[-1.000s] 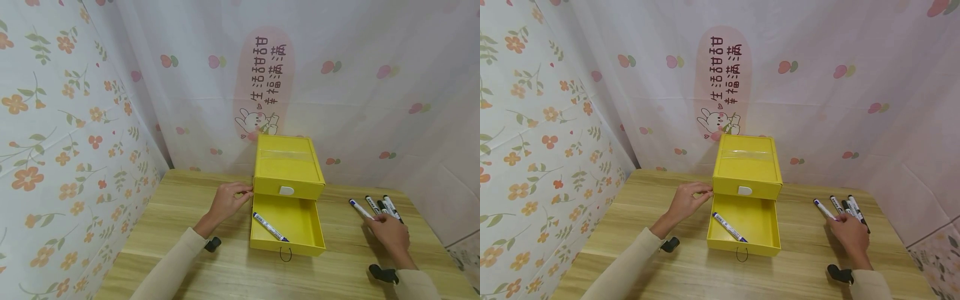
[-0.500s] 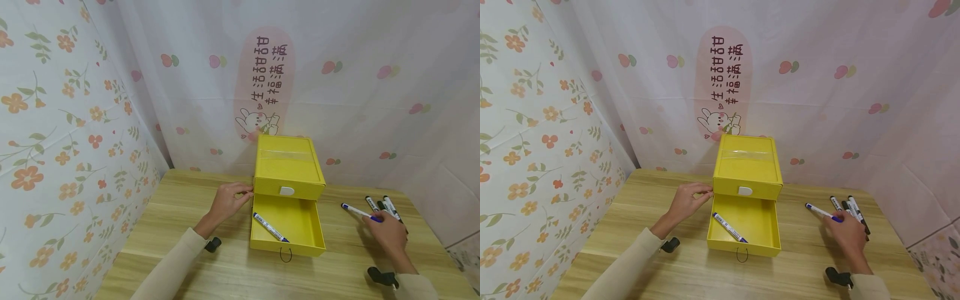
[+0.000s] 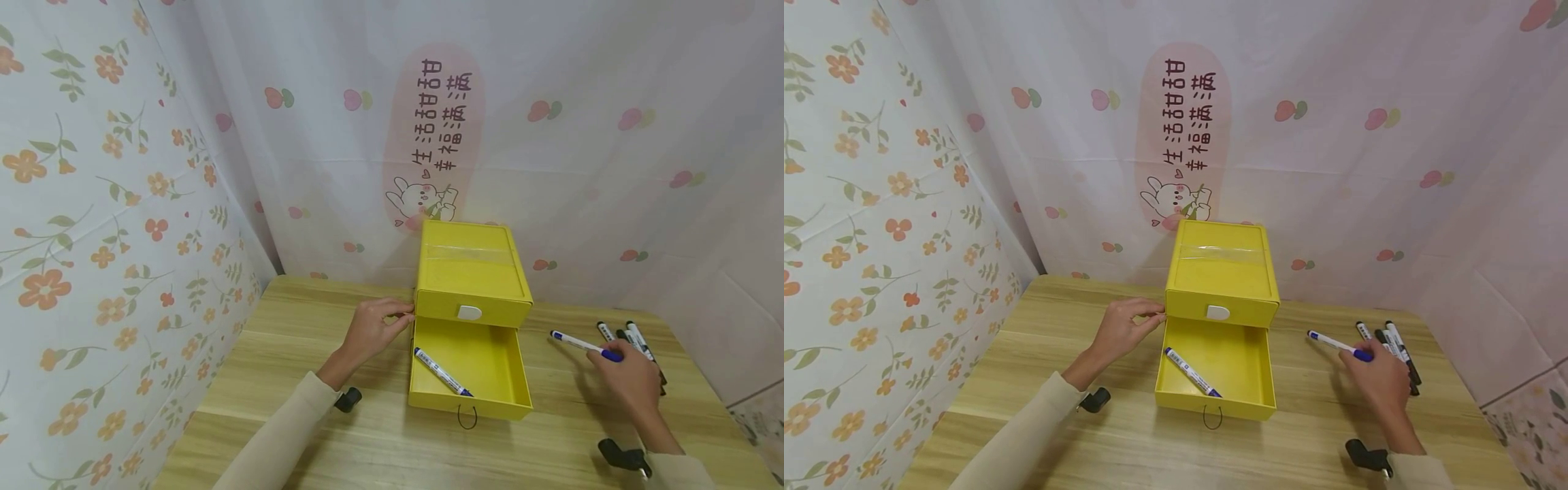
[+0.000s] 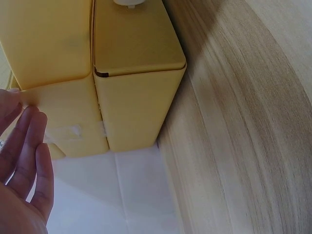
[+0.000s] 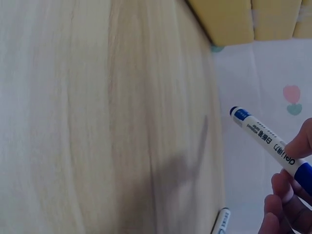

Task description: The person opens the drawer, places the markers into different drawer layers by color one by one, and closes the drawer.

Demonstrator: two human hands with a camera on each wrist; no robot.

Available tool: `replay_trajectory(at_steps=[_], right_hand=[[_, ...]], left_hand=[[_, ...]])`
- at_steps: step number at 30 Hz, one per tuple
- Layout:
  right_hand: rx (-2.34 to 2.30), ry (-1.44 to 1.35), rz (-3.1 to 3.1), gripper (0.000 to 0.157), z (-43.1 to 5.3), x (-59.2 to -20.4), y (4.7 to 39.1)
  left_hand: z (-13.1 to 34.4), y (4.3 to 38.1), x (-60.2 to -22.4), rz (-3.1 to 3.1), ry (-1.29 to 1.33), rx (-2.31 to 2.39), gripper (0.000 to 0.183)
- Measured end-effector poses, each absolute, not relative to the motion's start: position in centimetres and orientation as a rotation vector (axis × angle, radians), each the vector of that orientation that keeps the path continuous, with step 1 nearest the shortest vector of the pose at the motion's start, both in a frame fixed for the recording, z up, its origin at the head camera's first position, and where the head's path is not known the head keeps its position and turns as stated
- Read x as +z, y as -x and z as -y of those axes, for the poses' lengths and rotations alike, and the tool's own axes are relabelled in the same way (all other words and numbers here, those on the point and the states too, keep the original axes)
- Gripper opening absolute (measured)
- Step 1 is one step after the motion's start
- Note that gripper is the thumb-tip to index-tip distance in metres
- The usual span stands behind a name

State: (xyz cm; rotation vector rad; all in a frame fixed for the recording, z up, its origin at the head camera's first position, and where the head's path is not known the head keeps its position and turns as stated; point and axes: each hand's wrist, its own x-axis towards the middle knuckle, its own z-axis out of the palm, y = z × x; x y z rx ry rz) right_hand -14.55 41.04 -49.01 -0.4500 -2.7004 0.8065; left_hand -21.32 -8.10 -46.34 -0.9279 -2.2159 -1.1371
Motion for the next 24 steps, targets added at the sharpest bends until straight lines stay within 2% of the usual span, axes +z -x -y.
replay_trajectory(at_steps=[10, 24], right_hand=[[0.790, 0.389, 2.662, 0.042, -40.0, -47.5, 13.6], [0.811, 0.264, 2.609, 0.028, -36.9, -44.7, 11.7]], left_hand=[[8.1, 21.3, -46.4, 2.222, 0.930, -1.158, 0.017], [8.1, 21.3, -46.4, 2.194, 0.942, -1.168, 0.015]])
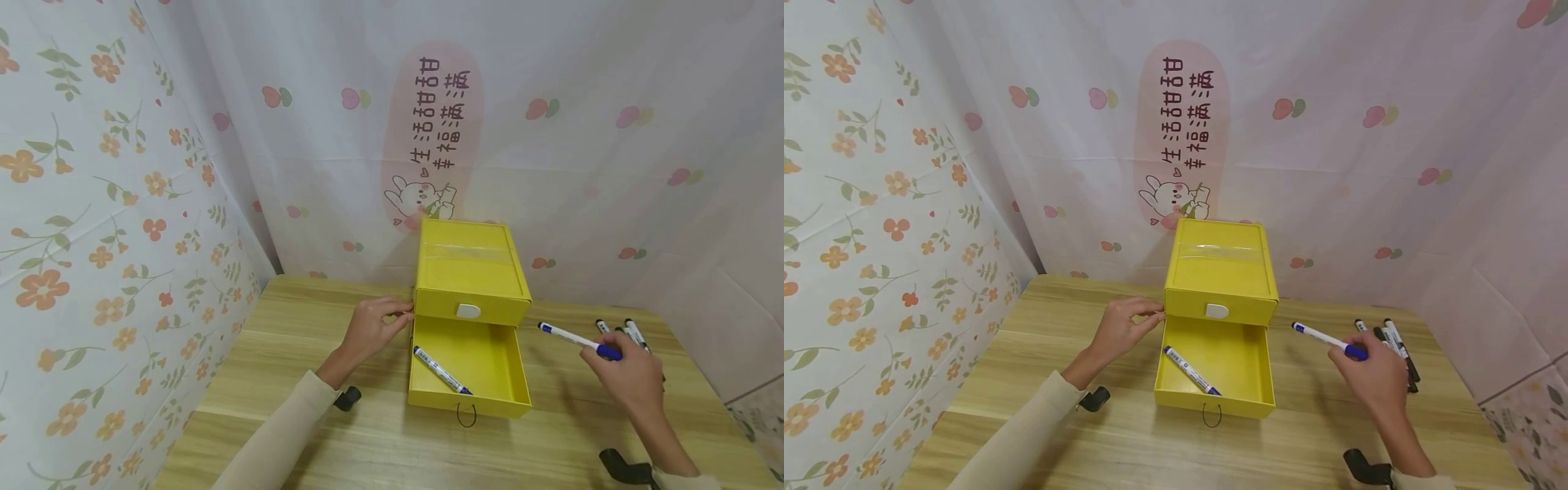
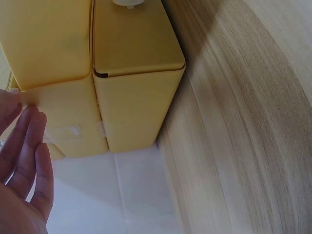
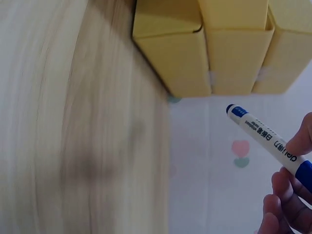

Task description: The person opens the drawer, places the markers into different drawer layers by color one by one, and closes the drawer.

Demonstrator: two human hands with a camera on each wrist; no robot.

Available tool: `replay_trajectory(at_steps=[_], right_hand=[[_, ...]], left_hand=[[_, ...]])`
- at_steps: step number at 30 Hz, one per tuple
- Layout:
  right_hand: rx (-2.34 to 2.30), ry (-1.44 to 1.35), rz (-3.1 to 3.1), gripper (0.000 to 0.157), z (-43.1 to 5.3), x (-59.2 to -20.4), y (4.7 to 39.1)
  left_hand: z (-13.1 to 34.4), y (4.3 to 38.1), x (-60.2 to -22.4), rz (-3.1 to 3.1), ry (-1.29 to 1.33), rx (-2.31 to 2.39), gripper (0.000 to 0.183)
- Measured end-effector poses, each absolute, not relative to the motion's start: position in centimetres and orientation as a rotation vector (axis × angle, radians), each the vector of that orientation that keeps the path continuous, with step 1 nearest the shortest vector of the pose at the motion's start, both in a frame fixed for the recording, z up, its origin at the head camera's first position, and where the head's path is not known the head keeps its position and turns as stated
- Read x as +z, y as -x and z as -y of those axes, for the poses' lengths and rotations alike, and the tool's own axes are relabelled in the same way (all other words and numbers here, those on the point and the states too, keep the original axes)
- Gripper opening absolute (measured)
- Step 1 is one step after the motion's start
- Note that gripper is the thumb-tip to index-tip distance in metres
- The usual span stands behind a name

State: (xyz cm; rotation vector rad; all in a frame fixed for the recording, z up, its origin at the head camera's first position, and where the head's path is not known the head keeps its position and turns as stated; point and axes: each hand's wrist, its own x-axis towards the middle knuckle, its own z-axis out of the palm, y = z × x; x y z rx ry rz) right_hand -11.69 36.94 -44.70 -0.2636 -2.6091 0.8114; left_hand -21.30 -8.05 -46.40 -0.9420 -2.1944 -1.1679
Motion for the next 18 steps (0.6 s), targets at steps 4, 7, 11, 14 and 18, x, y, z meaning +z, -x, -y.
replay_trajectory(at_steps=[4, 7, 11, 14, 18], right_hand=[[0.811, 0.219, 2.573, 0.022, -35.8, -44.0, 11.2], [0.799, 0.176, 2.540, 0.018, -35.1, -43.5, 10.9], [0.781, 0.132, 2.516, 0.014, -34.5, -43.0, 10.6], [0.769, 0.079, 2.495, 0.012, -34.1, -42.5, 10.2], [0.743, -0.016, 2.459, 0.013, -33.5, -41.8, 9.6]], left_hand=[[8.1, 21.3, -46.3, 2.211, 0.938, -1.178, 0.015], [8.1, 21.3, -46.3, 2.216, 0.934, -1.181, 0.015], [8.1, 21.3, -46.4, 2.203, 0.930, -1.165, 0.015], [8.0, 21.3, -46.4, 2.203, 0.928, -1.154, 0.015], [8.1, 21.3, -46.4, 2.224, 0.923, -1.152, 0.015]])
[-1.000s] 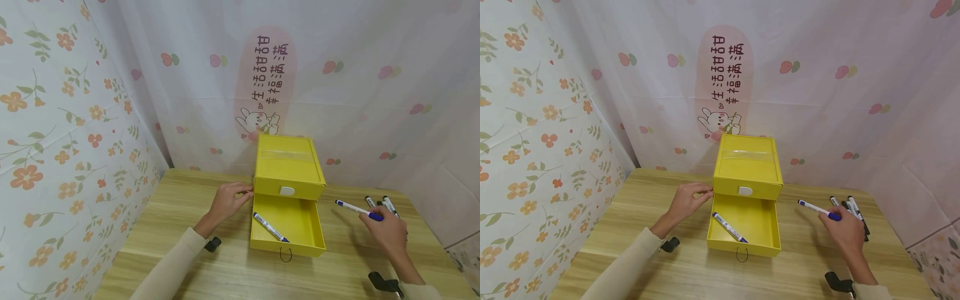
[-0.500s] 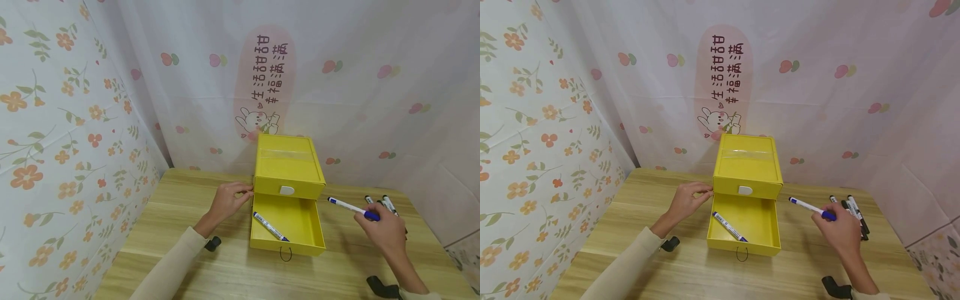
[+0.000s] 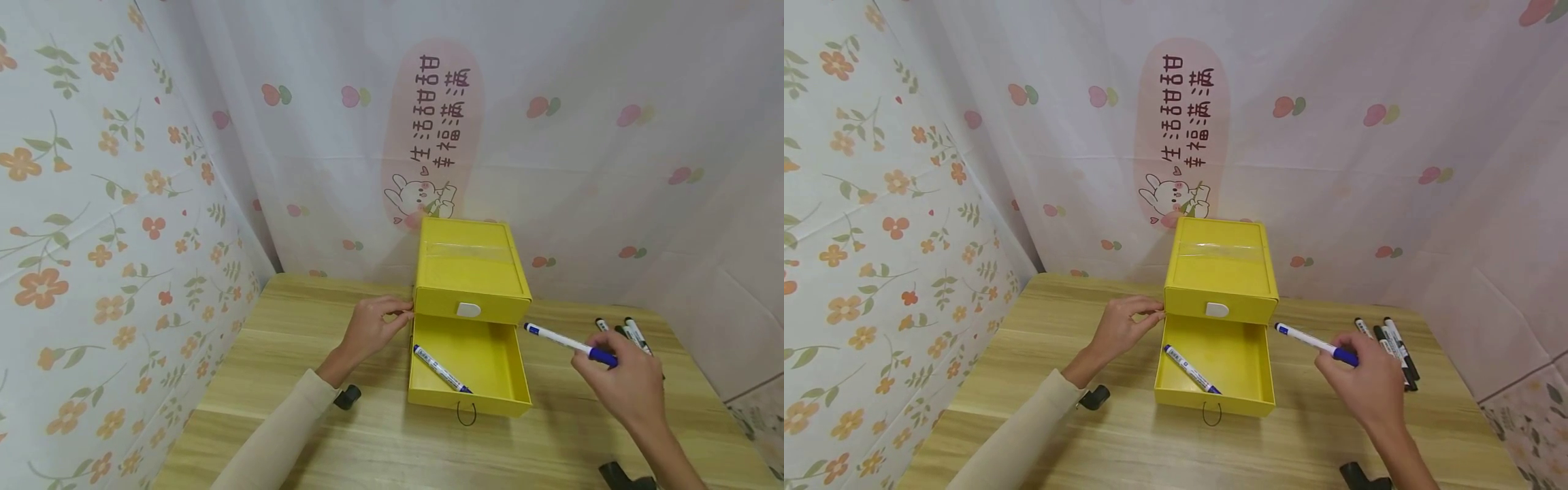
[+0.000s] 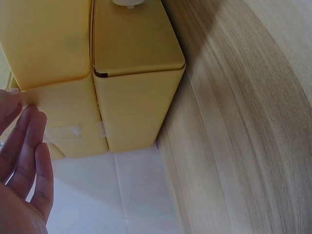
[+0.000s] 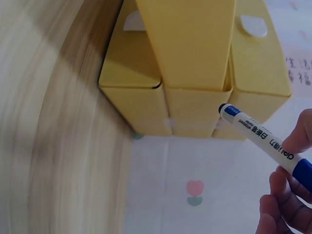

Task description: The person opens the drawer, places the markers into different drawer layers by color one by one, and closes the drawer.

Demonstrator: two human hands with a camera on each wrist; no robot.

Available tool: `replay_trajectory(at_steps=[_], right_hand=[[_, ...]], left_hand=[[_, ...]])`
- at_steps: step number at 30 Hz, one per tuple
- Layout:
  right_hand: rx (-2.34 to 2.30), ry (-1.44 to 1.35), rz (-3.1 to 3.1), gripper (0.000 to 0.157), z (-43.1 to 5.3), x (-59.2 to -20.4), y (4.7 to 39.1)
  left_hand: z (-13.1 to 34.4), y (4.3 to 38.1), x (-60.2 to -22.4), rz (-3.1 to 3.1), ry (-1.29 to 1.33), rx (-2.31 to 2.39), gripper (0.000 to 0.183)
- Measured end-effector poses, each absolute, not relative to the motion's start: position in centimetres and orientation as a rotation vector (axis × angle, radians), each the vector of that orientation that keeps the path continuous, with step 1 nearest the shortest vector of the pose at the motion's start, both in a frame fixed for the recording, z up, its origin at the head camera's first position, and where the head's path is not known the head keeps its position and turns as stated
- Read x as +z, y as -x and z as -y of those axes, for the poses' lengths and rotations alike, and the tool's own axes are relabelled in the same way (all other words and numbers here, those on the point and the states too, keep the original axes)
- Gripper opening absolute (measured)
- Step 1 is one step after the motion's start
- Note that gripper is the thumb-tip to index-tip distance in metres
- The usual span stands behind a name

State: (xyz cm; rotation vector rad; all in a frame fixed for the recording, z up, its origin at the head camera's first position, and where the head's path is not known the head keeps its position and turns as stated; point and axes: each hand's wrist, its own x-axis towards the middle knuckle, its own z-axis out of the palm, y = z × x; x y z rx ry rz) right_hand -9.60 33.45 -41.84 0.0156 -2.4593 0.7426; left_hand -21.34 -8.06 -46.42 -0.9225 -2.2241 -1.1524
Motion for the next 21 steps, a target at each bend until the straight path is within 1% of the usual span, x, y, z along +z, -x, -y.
replay_trajectory(at_steps=[10, 15, 21], right_hand=[[0.691, -0.180, 2.377, 0.018, -31.5, -40.5, 8.3], [0.681, -0.251, 2.373, 0.020, -30.5, -39.9, 8.4], [0.642, -0.312, 2.426, 0.017, -29.2, -39.4, 9.2]], left_hand=[[8.1, 21.3, -46.4, 2.223, 0.917, -1.147, 0.015], [8.1, 21.3, -46.4, 2.212, 0.921, -1.137, 0.014], [8.1, 21.3, -46.3, 2.208, 0.934, -1.164, 0.014]])
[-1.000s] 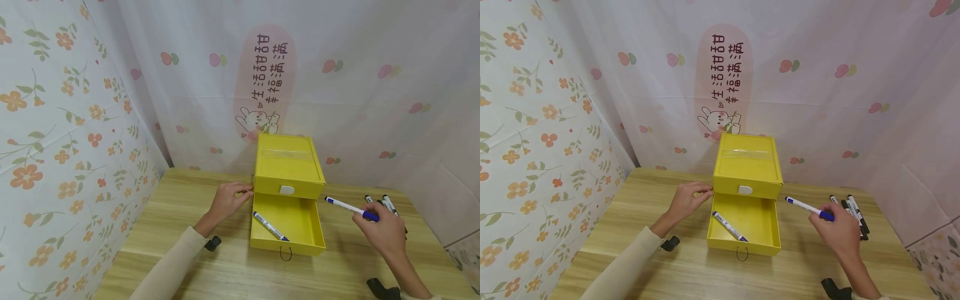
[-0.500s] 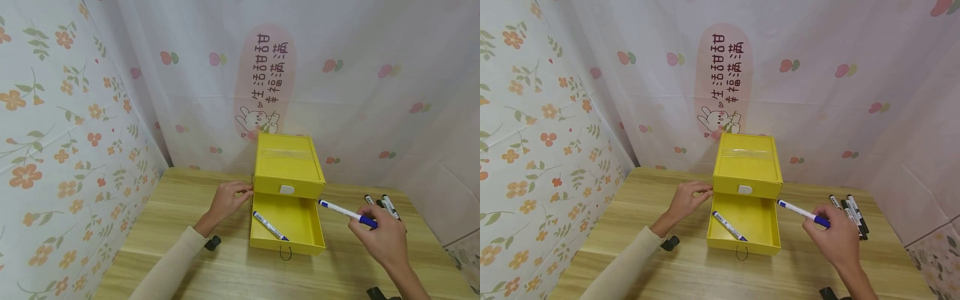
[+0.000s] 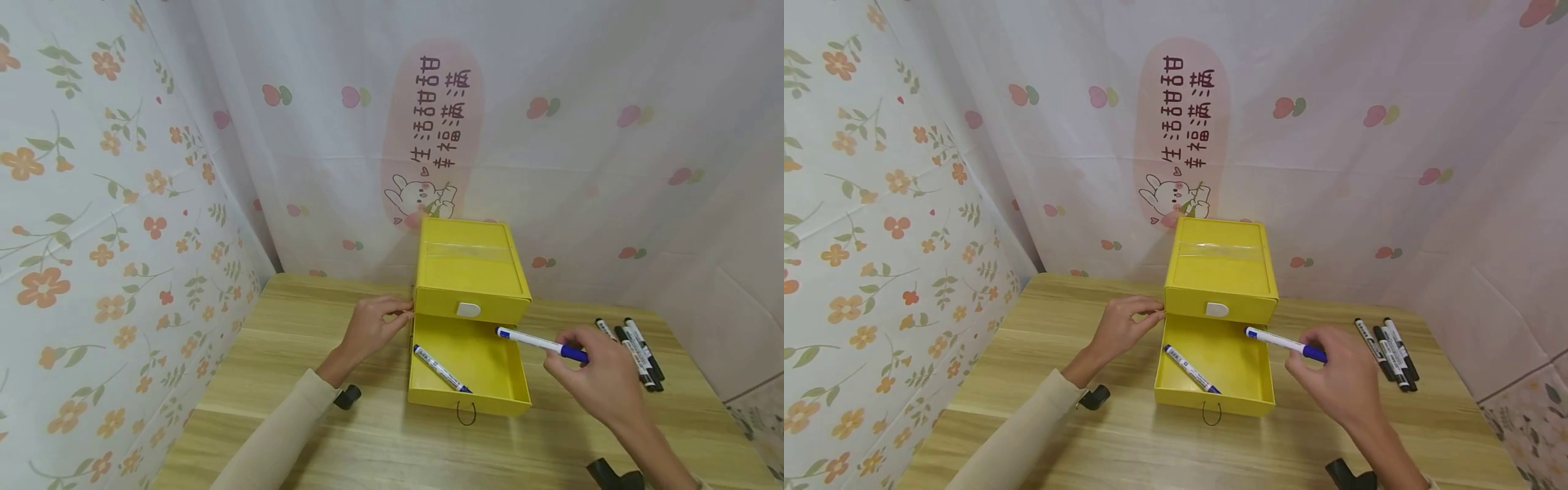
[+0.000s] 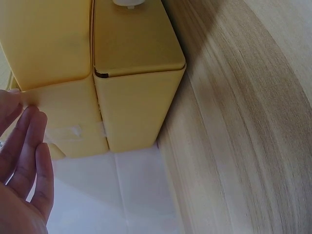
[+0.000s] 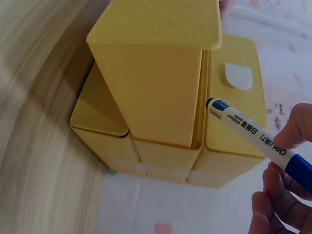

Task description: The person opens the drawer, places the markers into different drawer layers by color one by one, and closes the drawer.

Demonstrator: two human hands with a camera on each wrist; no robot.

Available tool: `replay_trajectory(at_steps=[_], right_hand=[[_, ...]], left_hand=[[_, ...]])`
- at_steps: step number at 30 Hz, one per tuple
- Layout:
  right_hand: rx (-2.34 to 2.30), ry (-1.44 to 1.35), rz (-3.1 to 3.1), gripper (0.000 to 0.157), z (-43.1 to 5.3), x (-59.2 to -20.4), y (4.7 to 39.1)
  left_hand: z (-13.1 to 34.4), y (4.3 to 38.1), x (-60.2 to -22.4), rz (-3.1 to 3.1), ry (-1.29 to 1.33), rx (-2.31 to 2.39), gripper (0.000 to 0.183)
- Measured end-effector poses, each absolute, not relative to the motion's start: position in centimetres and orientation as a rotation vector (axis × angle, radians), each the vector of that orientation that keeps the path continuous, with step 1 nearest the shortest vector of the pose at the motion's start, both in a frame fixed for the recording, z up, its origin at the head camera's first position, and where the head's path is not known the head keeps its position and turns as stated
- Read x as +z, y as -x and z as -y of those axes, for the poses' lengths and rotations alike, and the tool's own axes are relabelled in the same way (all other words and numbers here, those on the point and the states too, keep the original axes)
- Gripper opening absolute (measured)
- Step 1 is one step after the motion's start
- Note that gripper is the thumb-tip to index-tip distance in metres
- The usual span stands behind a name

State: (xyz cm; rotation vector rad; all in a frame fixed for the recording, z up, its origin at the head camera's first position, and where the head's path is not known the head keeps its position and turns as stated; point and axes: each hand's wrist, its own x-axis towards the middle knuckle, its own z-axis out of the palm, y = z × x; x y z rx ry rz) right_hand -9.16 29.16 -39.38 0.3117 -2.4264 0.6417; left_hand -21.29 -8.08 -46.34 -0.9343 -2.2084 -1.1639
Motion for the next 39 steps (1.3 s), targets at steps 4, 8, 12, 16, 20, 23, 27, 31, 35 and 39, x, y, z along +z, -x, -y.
replay_trajectory(at_steps=[4, 8, 12, 16, 20, 23, 27, 31, 35, 39], right_hand=[[0.595, -0.372, 2.438, 0.015, -28.2, -39.2, 9.9], [0.544, -0.440, 2.458, 0.015, -27.1, -38.9, 10.6], [0.496, -0.481, 2.510, 0.016, -26.1, -38.4, 11.3], [0.452, -0.547, 2.528, 0.018, -25.1, -38.1, 11.9], [0.413, -0.631, 2.519, 0.016, -24.0, -37.9, 12.6], [0.390, -0.671, 2.538, 0.015, -23.3, -37.7, 12.9], [0.357, -0.707, 2.606, 0.013, -22.6, -37.4, 13.4], [0.313, -0.747, 2.673, 0.012, -22.0, -37.2, 13.8], [0.255, -0.788, 2.715, 0.013, -21.5, -37.1, 14.2], [0.203, -0.813, 2.748, 0.015, -21.1, -36.8, 14.4]], left_hand=[[8.1, 21.2, -46.3, 2.205, 0.937, -1.160, 0.015], [8.1, 21.2, -46.3, 2.206, 0.932, -1.138, 0.014], [8.1, 21.3, -46.4, 2.209, 0.932, -1.124, 0.014], [8.1, 21.4, -46.3, 2.214, 0.932, -1.117, 0.014], [8.1, 21.4, -46.2, 2.215, 0.931, -1.118, 0.013], [8.1, 21.3, -46.2, 2.220, 0.930, -1.121, 0.013], [8.1, 21.3, -46.2, 2.217, 0.929, -1.117, 0.013], [8.0, 21.4, -46.3, 2.205, 0.928, -1.108, 0.013], [8.0, 21.4, -46.4, 2.199, 0.931, -1.110, 0.013], [8.0, 21.4, -46.3, 2.205, 0.928, -1.119, 0.013]])
